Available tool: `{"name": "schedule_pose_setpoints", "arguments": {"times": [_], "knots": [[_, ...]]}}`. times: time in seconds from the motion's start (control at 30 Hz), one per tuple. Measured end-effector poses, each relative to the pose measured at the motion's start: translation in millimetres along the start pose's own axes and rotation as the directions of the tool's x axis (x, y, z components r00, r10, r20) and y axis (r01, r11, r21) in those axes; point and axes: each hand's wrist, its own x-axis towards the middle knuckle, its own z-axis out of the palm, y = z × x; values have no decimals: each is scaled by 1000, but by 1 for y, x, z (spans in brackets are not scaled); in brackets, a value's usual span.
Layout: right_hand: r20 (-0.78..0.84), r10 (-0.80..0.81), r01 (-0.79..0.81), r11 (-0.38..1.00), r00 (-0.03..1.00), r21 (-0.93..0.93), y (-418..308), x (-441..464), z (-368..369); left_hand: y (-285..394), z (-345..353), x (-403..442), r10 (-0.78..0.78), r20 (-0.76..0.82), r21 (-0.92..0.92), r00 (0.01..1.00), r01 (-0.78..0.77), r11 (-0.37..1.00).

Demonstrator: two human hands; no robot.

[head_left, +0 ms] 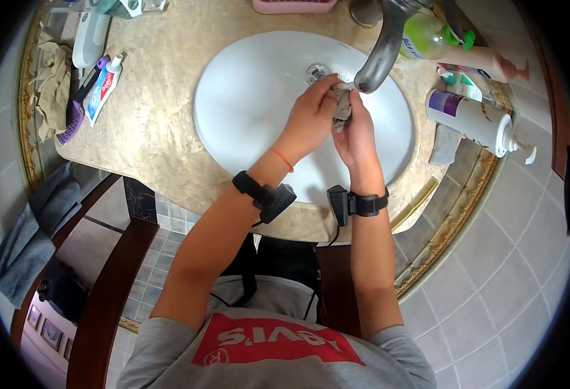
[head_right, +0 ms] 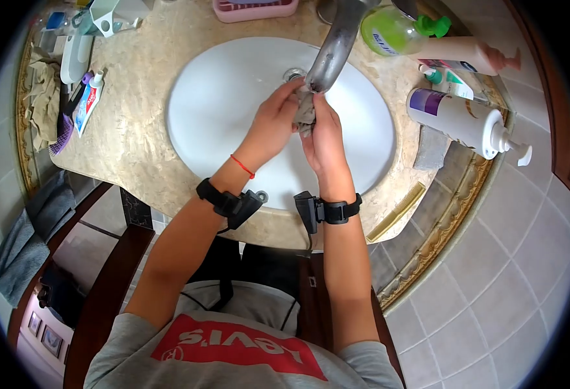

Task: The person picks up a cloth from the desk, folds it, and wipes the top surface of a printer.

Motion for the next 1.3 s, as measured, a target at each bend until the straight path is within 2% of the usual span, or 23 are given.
{"name": "schedule_pose_setpoints", "arguments": {"times": [0.03,0.1,0.13,0.2,0.23,0.33,0.4,0.43,0.53,0.57,0.6,0.67,0.73,0.77,0.8,0.87,0.9,0.97,1.0,1.07,1.13,1.2,1.3], "knots": [[36,-39,43,989,999,-139,10,5,-5,4,2,-1,143,-20,187,990,-136,973],[107,-110,145,897,988,-417,29,20,-29,17,5,-6,118,6,310,993,-114,944],[-24,-73,55,895,997,-444,29,17,-22,24,6,-5,19,16,206,1000,-22,978],[-98,0,-45,888,995,-457,13,7,-8,30,6,0,-171,57,9,984,171,985],[-93,-48,-3,875,994,-484,14,8,-9,22,12,2,-62,-9,10,998,62,998],[-19,-179,132,790,984,-599,21,9,-14,14,19,8,-163,-55,-319,985,137,938],[113,-234,244,662,966,-709,18,4,-18,21,19,14,-337,-4,-595,941,269,757],[136,-211,249,732,968,-634,17,3,-20,26,17,16,-413,38,-709,910,316,630],[168,-183,230,915,969,-332,15,3,-15,30,6,26,-393,-78,-688,916,236,686],[143,-190,216,957,971,-196,14,4,-9,33,6,24,-357,-118,-627,926,209,750],[117,-191,199,978,975,-57,14,5,-5,28,8,20,-235,-129,-441,963,157,884],[145,-34,34,999,989,7,12,13,-11,14,13,12,7,-59,-21,998,-8,1000],[177,83,-92,995,981,44,10,16,-6,12,5,8,281,-18,349,960,-257,901],[11,130,-130,991,991,6,9,16,0,5,0,11,410,10,476,912,-365,800],[164,213,-220,975,963,22,9,19,-8,2,-4,14,527,57,587,848,-456,669],[454,347,-392,920,821,6,8,26,-32,26,-7,8,187,19,377,982,-180,909],[317,332,-331,942,888,-60,7,20,-22,34,-7,5,1,32,259,999,-10,966],[38,244,-231,949,969,-216,7,0,9,35,-4,8,-61,-8,176,998,61,982],[2,162,-155,944,987,-292,10,-3,12,35,-2,11,-92,-26,134,995,95,986],[-49,-13,-10,896,999,-445,14,-4,12,17,4,18,-204,-40,-153,978,196,969],[89,-213,222,760,973,-611,24,1,-3,17,8,20,-320,8,-427,947,292,856],[184,-261,317,688,947,-653,24,1,-12,27,6,21,-414,109,-653,904,379,655],[172,-221,278,817,960,-505,20,-5,-13,31,-10,21,-346,126,-557,930,355,750]]}}
